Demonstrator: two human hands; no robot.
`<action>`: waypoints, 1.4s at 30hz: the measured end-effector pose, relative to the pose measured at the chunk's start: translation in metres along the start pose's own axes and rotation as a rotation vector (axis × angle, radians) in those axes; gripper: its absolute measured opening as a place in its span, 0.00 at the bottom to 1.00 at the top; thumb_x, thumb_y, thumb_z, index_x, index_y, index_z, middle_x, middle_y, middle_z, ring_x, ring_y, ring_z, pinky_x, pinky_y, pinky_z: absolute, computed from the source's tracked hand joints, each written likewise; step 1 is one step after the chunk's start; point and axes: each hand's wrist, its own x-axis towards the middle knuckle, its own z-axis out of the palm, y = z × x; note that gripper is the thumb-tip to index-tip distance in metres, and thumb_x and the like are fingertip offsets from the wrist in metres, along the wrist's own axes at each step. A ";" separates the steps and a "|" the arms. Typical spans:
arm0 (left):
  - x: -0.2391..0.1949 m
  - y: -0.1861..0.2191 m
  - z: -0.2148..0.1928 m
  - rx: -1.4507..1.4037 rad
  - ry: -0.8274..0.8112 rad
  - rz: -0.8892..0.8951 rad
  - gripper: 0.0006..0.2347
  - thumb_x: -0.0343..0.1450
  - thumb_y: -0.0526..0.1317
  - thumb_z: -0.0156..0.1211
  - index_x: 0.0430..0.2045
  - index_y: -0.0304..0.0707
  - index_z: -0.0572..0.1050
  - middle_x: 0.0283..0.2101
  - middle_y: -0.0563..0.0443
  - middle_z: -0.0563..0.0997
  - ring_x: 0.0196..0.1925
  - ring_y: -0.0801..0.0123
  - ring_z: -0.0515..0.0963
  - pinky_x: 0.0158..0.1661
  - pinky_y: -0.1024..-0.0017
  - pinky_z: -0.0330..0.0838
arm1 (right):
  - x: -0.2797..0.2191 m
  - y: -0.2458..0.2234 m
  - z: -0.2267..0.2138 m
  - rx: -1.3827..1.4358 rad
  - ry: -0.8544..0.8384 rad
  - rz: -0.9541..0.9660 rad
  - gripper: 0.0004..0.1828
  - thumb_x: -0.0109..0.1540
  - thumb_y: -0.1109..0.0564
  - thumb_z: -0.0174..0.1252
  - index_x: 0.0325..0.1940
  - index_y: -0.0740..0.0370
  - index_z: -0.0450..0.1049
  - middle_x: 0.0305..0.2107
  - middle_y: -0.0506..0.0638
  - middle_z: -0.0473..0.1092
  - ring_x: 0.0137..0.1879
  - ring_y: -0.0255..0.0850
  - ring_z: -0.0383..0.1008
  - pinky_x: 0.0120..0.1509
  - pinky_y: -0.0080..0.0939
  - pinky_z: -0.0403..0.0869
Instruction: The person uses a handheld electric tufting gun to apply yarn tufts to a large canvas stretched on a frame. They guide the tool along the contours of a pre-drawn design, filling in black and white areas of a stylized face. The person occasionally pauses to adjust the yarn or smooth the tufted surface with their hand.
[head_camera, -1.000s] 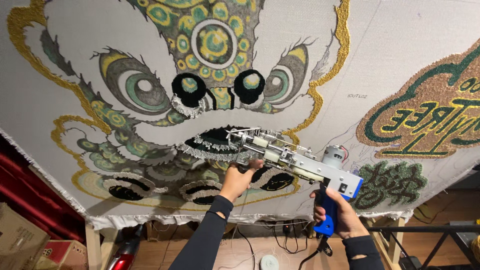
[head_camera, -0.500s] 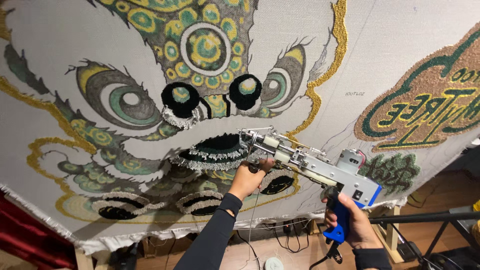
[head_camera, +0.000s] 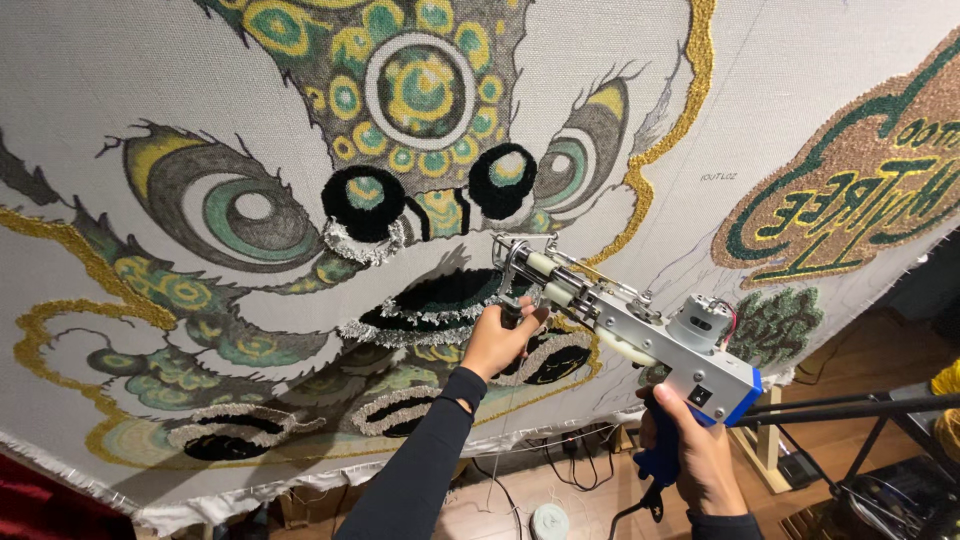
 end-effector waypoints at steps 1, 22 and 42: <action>0.000 0.000 -0.001 -0.012 -0.001 -0.007 0.23 0.68 0.46 0.66 0.51 0.24 0.76 0.34 0.56 0.83 0.19 0.81 0.74 0.21 0.75 0.73 | -0.001 0.000 0.002 -0.011 0.005 -0.006 0.19 0.60 0.47 0.61 0.38 0.69 0.77 0.16 0.52 0.67 0.21 0.41 0.67 0.26 0.41 0.66; 0.010 -0.002 -0.013 0.311 0.077 -0.094 0.27 0.62 0.58 0.71 0.46 0.35 0.82 0.24 0.57 0.79 0.27 0.77 0.76 0.34 0.76 0.71 | -0.019 0.015 0.023 0.011 0.111 -0.034 0.15 0.60 0.49 0.64 0.36 0.66 0.74 0.17 0.51 0.67 0.21 0.40 0.68 0.26 0.41 0.67; 0.007 0.003 -0.023 0.318 0.056 -0.048 0.26 0.63 0.59 0.70 0.43 0.35 0.82 0.24 0.58 0.80 0.26 0.78 0.76 0.33 0.75 0.72 | -0.027 0.010 0.037 0.004 0.140 -0.024 0.16 0.59 0.50 0.64 0.37 0.67 0.74 0.17 0.52 0.68 0.21 0.41 0.68 0.25 0.42 0.67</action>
